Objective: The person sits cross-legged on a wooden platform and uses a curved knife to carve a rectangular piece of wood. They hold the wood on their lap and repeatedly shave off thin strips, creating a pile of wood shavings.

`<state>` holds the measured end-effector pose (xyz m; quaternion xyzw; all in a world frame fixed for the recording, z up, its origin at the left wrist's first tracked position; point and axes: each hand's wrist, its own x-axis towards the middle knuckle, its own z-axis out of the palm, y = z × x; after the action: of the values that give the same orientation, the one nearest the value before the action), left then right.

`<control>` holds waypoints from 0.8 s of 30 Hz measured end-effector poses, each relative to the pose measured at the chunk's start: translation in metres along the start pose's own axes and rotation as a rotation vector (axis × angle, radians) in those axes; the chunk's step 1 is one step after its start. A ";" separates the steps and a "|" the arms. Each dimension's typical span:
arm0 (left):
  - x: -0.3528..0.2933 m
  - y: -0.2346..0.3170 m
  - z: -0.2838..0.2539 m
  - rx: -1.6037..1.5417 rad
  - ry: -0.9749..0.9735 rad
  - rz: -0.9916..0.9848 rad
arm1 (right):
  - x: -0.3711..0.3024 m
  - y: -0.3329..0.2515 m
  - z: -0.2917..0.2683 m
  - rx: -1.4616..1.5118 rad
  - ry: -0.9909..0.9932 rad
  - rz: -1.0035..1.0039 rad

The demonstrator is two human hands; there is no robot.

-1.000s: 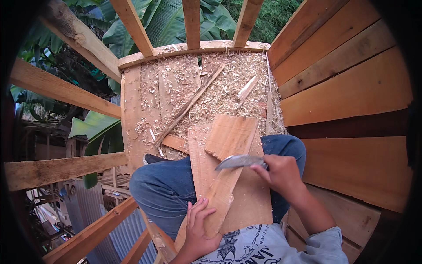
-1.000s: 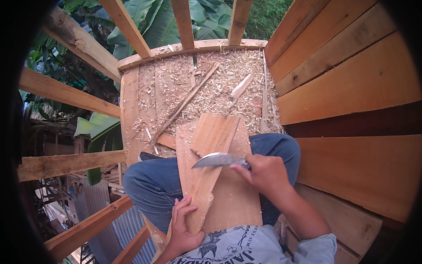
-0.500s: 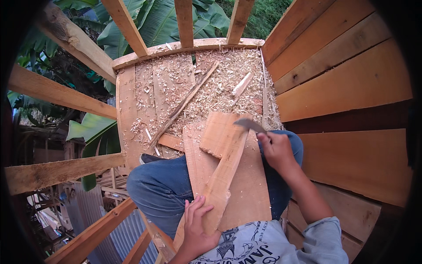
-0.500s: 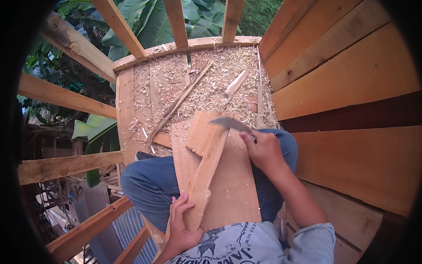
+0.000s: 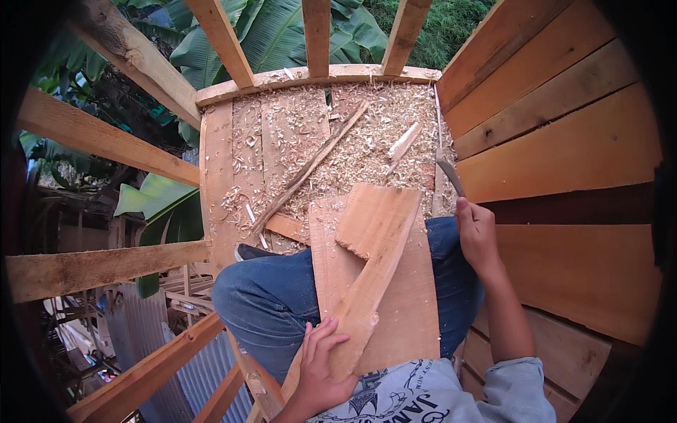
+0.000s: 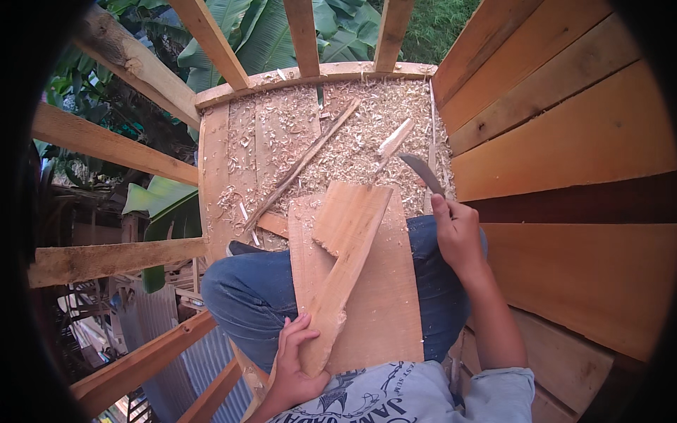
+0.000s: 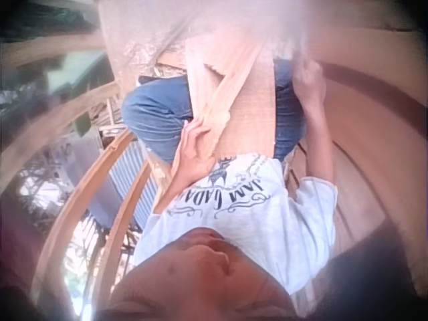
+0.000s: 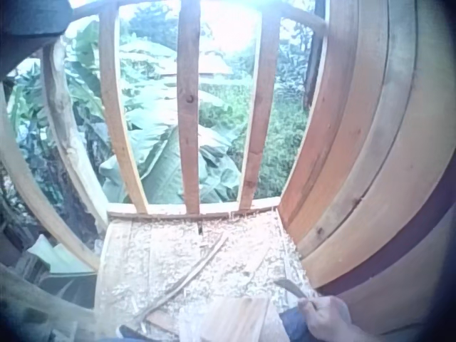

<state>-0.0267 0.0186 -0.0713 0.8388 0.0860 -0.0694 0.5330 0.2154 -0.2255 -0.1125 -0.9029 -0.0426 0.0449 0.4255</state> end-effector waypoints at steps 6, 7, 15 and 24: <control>0.003 -0.001 -0.002 -0.037 -0.024 -0.004 | -0.029 -0.008 0.015 0.074 -0.082 0.017; 0.004 -0.001 -0.004 -0.042 -0.026 0.000 | -0.028 0.000 0.014 0.123 -0.051 -0.009; 0.001 -0.013 -0.039 -0.578 -0.090 -0.121 | -0.019 0.016 0.020 0.198 -0.064 0.054; 0.005 0.029 -0.078 0.007 -0.081 -0.210 | -0.017 0.019 0.017 0.311 -0.098 0.101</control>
<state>-0.0137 0.0774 -0.0140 0.8237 0.1517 -0.1590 0.5227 0.1972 -0.2263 -0.1372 -0.8237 -0.0105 0.1162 0.5549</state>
